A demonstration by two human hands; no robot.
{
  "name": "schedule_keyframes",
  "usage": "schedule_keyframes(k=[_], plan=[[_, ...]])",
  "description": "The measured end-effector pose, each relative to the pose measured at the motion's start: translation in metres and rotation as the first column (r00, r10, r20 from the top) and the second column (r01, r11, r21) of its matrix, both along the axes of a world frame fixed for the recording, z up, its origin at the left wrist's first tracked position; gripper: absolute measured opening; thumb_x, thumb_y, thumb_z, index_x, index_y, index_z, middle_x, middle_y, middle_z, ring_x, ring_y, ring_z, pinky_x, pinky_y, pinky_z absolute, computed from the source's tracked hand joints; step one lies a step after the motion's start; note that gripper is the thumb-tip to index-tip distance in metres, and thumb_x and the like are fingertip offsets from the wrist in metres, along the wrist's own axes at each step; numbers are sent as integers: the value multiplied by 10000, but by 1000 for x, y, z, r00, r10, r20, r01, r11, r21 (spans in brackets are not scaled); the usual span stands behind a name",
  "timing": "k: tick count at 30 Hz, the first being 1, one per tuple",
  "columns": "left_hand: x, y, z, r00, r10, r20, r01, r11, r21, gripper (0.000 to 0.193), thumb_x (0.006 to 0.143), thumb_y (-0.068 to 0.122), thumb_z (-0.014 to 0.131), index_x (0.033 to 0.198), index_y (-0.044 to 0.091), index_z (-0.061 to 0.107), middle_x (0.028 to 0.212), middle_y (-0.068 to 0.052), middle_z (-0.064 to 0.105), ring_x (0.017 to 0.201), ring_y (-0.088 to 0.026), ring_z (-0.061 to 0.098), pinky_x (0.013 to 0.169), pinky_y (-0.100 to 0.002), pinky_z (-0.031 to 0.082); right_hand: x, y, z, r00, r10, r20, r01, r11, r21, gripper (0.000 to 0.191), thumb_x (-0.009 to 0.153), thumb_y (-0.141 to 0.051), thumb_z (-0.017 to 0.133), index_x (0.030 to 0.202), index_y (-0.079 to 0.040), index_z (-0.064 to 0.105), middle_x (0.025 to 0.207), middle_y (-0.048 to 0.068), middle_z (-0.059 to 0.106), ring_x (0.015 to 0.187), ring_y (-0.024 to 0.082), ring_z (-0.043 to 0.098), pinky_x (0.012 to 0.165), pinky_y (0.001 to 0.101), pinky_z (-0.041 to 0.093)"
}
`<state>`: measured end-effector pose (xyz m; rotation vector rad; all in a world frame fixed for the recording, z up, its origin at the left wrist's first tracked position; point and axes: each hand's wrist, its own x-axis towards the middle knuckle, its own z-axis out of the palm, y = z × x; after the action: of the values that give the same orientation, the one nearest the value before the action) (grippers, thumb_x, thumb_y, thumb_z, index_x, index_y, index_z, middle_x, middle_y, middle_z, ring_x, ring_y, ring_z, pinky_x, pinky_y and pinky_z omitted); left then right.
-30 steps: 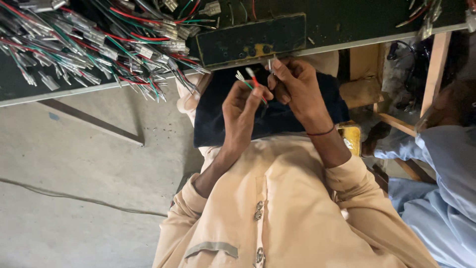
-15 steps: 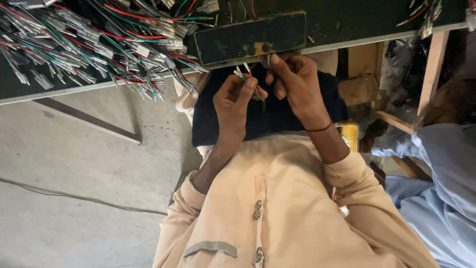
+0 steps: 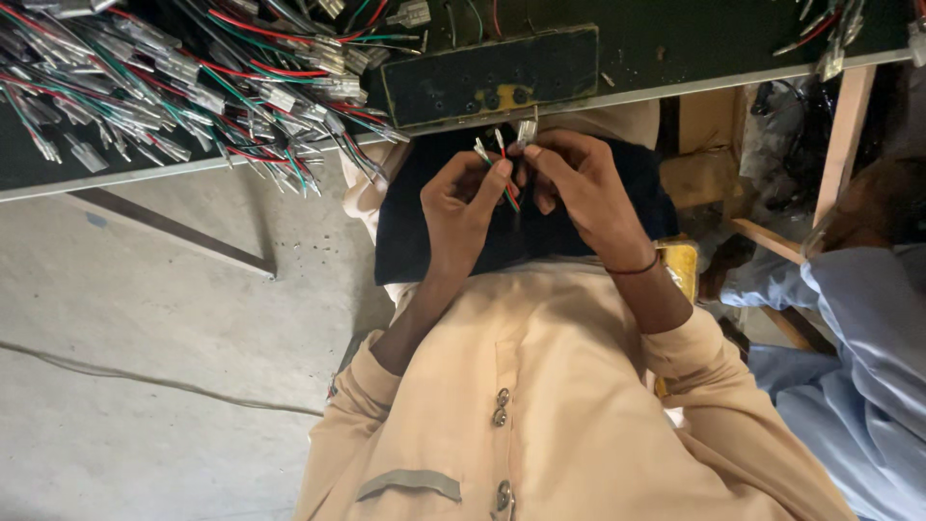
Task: The person sits at a workbench covered with many wired connectors and assembles electrical plug connectors. They pick wire leads, insert the red and green wires into connector housings, press and twist the parts together by hand, and set finished connectors back on the table among the piles.
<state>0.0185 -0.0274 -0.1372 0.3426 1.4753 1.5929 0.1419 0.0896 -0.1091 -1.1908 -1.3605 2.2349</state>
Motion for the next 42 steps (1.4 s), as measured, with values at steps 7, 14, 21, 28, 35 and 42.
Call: schedule_keyframes(k=[7,14,21,28,35,42], plan=[[-4,0,-1,999,16,-40,-18,999,-50,173,996,171,742,958,5,707,801,12,698,708,-22,601,631,-195,478,-6,-5,-1,991,-125,-46,123,991,-48,239,1061,-139,595,1137,58,707,820,37,661,595,77,545,535,221,440],[1,-3,0,1000,-3,0,3,999,-49,161,996,160,745,960,12,692,798,11,686,713,-21,592,627,-194,460,-2,-6,4,992,-124,-3,122,984,-128,230,1040,-138,609,1098,61,708,786,49,647,568,92,548,510,222,421],[-3,-1,-5,999,16,-33,-17,999,-33,144,1014,146,736,989,8,706,825,13,668,721,-23,565,637,-194,447,-12,-6,-3,985,-153,-82,147,986,-82,200,1065,-133,622,1101,57,674,825,53,648,600,91,535,534,235,426],[-2,2,-4,1000,25,-6,-25,1000,2,145,997,157,734,992,16,701,809,23,660,703,-23,580,616,-205,473,-7,-2,0,987,-153,-41,152,988,-29,222,1084,-176,593,1083,27,682,783,27,622,560,62,506,505,223,403],[-5,10,-10,999,-5,-44,6,1000,28,136,1005,129,750,984,2,706,807,25,664,715,-19,580,626,-202,465,-9,1,-15,984,-161,-78,168,982,89,254,1117,-224,597,1025,4,660,850,29,671,593,66,524,536,232,422],[-4,16,-8,994,-14,-112,12,1000,-20,124,996,107,757,1015,-15,741,838,33,667,745,-9,544,631,-187,419,-8,11,-11,998,-60,29,56,990,127,263,1070,-252,648,1040,-5,732,820,-9,660,645,48,552,580,221,437]])
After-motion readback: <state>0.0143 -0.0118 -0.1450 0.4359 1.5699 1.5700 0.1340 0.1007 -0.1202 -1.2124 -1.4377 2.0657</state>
